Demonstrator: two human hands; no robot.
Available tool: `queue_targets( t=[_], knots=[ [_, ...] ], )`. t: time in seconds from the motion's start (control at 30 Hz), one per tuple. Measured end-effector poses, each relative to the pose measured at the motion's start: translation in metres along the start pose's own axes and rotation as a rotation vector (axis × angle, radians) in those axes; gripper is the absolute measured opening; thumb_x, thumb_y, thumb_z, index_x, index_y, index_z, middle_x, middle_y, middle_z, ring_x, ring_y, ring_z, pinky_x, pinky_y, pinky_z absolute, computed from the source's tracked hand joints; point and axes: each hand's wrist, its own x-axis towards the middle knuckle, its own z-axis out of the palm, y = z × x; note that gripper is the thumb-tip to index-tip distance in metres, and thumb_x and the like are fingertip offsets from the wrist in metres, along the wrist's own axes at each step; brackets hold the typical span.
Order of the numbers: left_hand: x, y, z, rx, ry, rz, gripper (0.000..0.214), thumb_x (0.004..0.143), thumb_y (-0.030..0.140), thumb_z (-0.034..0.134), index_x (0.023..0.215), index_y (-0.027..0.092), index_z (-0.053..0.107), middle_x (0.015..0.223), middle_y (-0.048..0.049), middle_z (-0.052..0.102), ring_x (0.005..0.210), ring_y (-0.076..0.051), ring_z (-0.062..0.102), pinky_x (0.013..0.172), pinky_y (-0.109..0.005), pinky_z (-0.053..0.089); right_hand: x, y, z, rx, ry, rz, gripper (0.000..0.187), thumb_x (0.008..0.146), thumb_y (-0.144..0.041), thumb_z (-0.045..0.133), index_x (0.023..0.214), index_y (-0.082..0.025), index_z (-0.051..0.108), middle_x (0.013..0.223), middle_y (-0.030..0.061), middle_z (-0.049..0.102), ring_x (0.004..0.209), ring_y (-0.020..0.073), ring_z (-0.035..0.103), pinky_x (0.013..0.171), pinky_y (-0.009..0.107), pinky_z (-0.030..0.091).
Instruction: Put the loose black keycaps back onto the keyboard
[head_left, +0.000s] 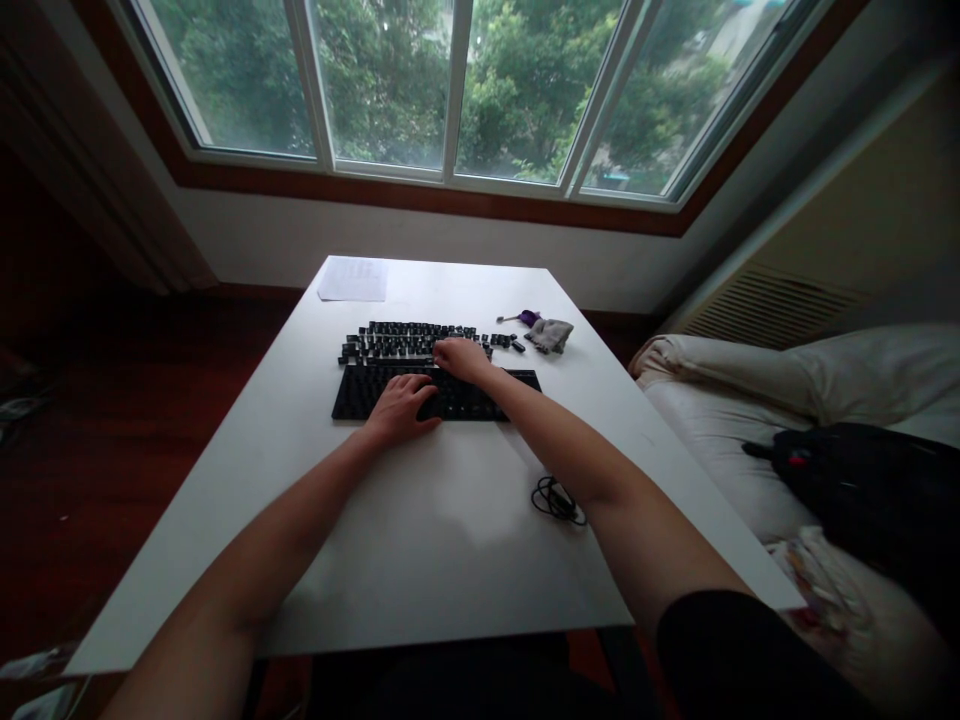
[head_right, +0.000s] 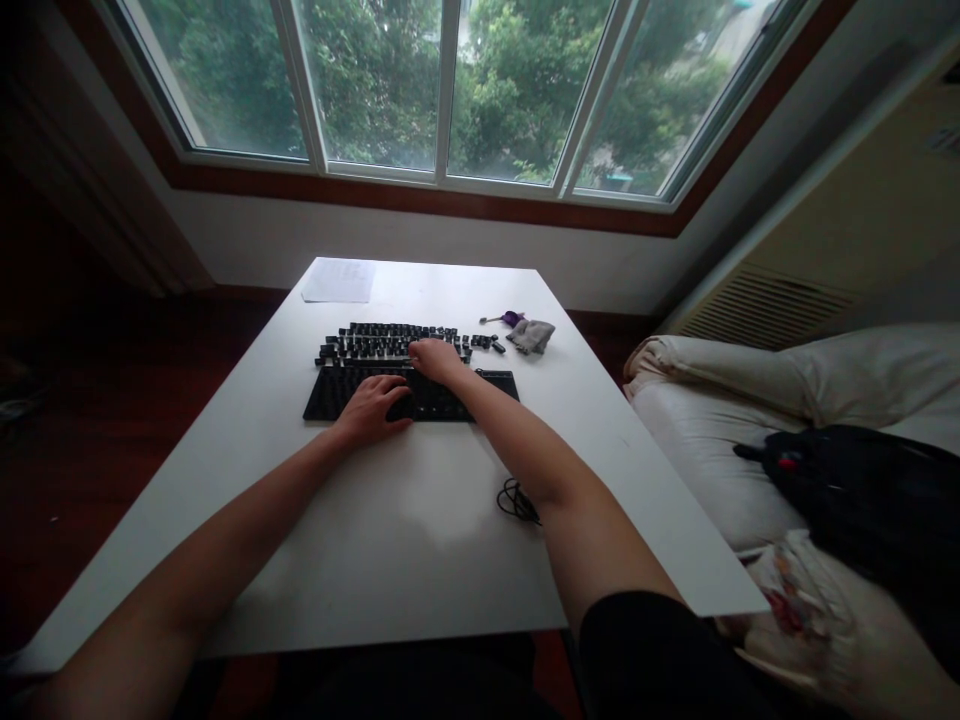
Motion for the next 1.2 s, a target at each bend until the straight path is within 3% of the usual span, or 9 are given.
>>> queue_targets(
  t=[0.27,0.4,0.53,0.9,1.0,1.2],
  knots=[
    [0.0,-0.001,-0.001,0.01,-0.011,0.011,0.054,0.082,0.048,0.07,0.131,0.026,0.061,0.141,-0.01,0.054,0.13,-0.033,0.047,0.113,-0.052,0.034,0.025,0.001,0.007,-0.11,-0.103,-0.074,0.026,0.088,-0.03,0.067,0.112,-0.023,0.072,0.107,0.0122,0.075,0.097,0.0273,0.069,0.079,0.032,0.047],
    [0.001,-0.002,0.001,0.013,0.0,0.017,0.054,0.083,0.048,0.069,0.13,0.024,0.061,0.141,-0.0107,0.055,0.13,-0.033,0.047,0.113,-0.052,0.034,0.029,-0.005,-0.001,-0.203,-0.165,-0.181,0.024,0.088,-0.026,0.065,0.111,-0.021,0.072,0.111,0.013,0.074,0.1,0.028,0.069,0.081,0.032,0.049],
    [0.001,-0.002,0.002,0.012,-0.004,0.02,0.054,0.082,0.048,0.069,0.13,0.025,0.061,0.141,-0.01,0.055,0.13,-0.033,0.047,0.113,-0.051,0.034,0.027,-0.012,-0.011,-0.267,-0.217,-0.174,0.024,0.092,-0.026,0.058,0.111,-0.02,0.071,0.112,0.0126,0.074,0.103,0.0265,0.069,0.082,0.031,0.05],
    [0.004,-0.007,0.005,-0.063,0.033,-0.067,0.056,0.078,0.047,0.075,0.127,0.023,0.058,0.141,-0.011,0.058,0.132,-0.031,0.051,0.117,-0.049,0.031,-0.032,-0.01,-0.032,-0.146,-0.052,-0.188,0.025,0.095,-0.028,0.055,0.113,-0.015,0.066,0.11,0.0118,0.068,0.1,0.0234,0.064,0.081,0.03,0.043],
    [0.005,-0.007,0.006,-0.047,0.053,-0.089,0.054,0.078,0.048,0.075,0.124,0.025,0.06,0.141,-0.0096,0.058,0.136,-0.032,0.047,0.12,-0.051,0.026,-0.048,-0.01,-0.031,-0.089,-0.016,-0.253,0.022,0.093,-0.027,0.058,0.108,-0.015,0.067,0.106,0.0109,0.067,0.097,0.0222,0.062,0.079,0.029,0.042],
    [0.003,-0.006,0.005,-0.023,0.067,-0.11,0.053,0.078,0.052,0.074,0.122,0.024,0.063,0.143,-0.0113,0.056,0.134,-0.034,0.047,0.116,-0.052,0.03,-0.069,-0.014,-0.02,0.098,-0.018,-0.339,0.018,0.087,-0.026,0.066,0.103,-0.017,0.07,0.096,0.006,0.067,0.087,0.0181,0.059,0.076,0.027,0.039]
  ],
)
